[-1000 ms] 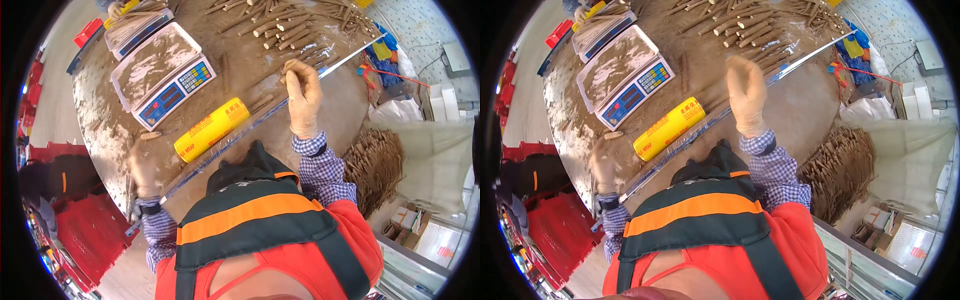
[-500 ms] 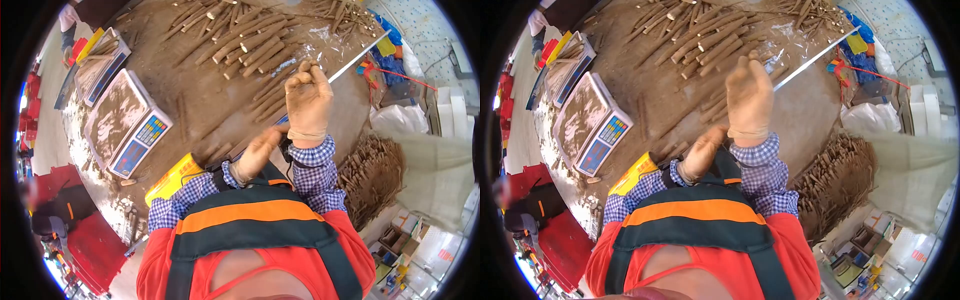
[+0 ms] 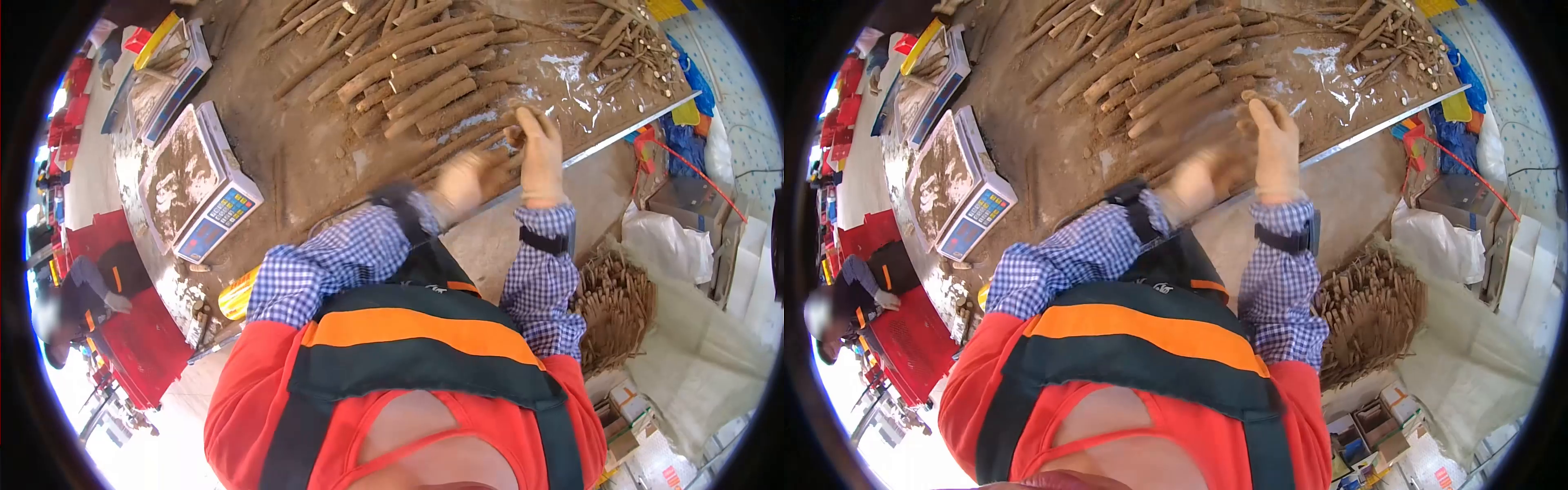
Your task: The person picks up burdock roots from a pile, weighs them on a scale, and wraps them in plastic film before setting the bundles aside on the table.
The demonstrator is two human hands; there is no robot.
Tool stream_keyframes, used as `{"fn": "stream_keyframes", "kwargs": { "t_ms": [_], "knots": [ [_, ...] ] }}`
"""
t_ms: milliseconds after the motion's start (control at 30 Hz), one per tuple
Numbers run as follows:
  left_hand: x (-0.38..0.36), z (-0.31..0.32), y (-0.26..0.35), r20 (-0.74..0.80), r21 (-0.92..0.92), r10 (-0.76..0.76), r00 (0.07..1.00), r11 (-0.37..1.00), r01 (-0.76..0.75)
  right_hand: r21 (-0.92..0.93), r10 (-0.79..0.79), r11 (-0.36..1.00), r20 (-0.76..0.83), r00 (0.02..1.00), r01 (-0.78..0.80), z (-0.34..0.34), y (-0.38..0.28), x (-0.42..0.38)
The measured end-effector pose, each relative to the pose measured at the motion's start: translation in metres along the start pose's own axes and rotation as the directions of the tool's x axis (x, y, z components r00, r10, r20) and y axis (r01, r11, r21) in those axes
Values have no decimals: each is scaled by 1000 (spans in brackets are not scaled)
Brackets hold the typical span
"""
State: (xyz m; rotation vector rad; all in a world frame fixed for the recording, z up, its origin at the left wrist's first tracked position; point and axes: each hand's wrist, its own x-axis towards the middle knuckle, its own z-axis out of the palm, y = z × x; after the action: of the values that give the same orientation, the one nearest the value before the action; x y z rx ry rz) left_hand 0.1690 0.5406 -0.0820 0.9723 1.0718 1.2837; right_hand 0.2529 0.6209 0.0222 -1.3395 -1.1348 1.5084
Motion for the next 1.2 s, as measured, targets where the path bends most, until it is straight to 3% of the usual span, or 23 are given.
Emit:
{"fn": "stream_keyframes", "kwargs": {
  "t_ms": [33, 67, 100, 133, 233, 300, 400, 433, 500, 533, 567, 600, 667, 733, 800, 867, 967, 1000, 1033, 1067, 1100, 1133, 1200],
  "knots": [
    [15, -40, -1, -93, 696, 336, 937, 695, -180, -38, 89, 995, -31, 996, -90, -5, 25, 20],
    [31, -72, 17, -109, 835, 288, 951, 546, -70, -23, 143, 989, -71, 987, -145, 5, 35, 27],
    [37, -85, 30, -106, 990, 468, 877, 134, 49, -12, 196, 980, -107, 975, -199, 14, 47, 36],
    [47, -100, 22, -104, 992, 381, 919, -29, 124, -185, 216, 956, -72, 974, -225, 13, 91, 62],
    [64, -108, 34, -127, 991, 198, 972, -19, 133, -338, 276, 895, -92, 957, -291, 45, 130, 94],
    [65, -107, 40, -234, 950, -72, 969, 196, 244, -655, 45, 731, -232, 972, -191, 60, 123, 86],
    [61, -109, 46, -160, 932, -211, 964, 290, 218, -359, 412, 844, -43, 910, -399, 44, 118, 94],
    [51, -106, 35, -129, 950, -35, 991, 281, 134, -370, 420, 837, -39, 907, -404, 39, 119, 93],
    [49, -116, 29, -152, 896, -101, 983, 405, 180, -418, 226, 887, 20, 974, -197, 32, 121, 88],
    [44, -116, 43, -157, 829, -162, 974, 514, 219, -436, 129, 895, 54, 990, -93, 34, 117, 80],
    [39, -118, 58, -169, 477, -334, 928, 796, 373, -160, 280, 952, 105, 954, -262, 33, 111, 73],
    [42, -138, 36, 184, 94, -440, 879, 898, 430, -205, 285, 946, 152, 946, -252, 31, 103, 69],
    [32, -149, 53, 25, 63, -616, 788, 787, 613, -162, 245, 962, 175, 954, -218, 45, 70, 40],
    [22, -157, 63, 62, -38, -629, 775, 775, 631, -274, 130, 960, 238, 962, -62, 61, 71, 32],
    [1, -160, 78, 91, -126, -426, 900, 892, 434, -535, -11, 822, 327, 945, 195, 86, 71, 14],
    [-24, -174, 110, 63, -211, -433, 899, 875, 436, -449, -123, 827, 443, 888, 339, 112, 57, 0],
    [-80, -215, 142, -165, -211, -358, 919, 923, 322, -231, 24, 956, 679, 734, 182, 132, 51, -9],
    [-103, -244, 159, -145, -96, -401, 905, 916, 390, -235, 26, 954, 679, 733, 184, 130, 66, -10],
    [-121, -262, 158, -298, -149, -320, 900, 946, 287, -449, 32, 708, 791, 611, 545, 125, 88, -6],
    [-146, -288, 179, -343, -26, -341, 875, 935, 355, -495, 114, 303, 867, 485, 814, 125, 99, -6],
    [-169, -312, 193, -467, 125, -312, 827, 903, 411, -582, 405, 20, 748, 526, 813, 131, 100, -23],
    [-184, -337, 200, -495, 110, -231, 838, 940, 324, -467, 211, -34, 861, 463, 883, 124, 122, -25],
    [-223, -398, 218, -519, 201, -263, 813, 887, 415, -390, 369, -225, 814, 448, 893, 142, 105, -32]
  ]
}}
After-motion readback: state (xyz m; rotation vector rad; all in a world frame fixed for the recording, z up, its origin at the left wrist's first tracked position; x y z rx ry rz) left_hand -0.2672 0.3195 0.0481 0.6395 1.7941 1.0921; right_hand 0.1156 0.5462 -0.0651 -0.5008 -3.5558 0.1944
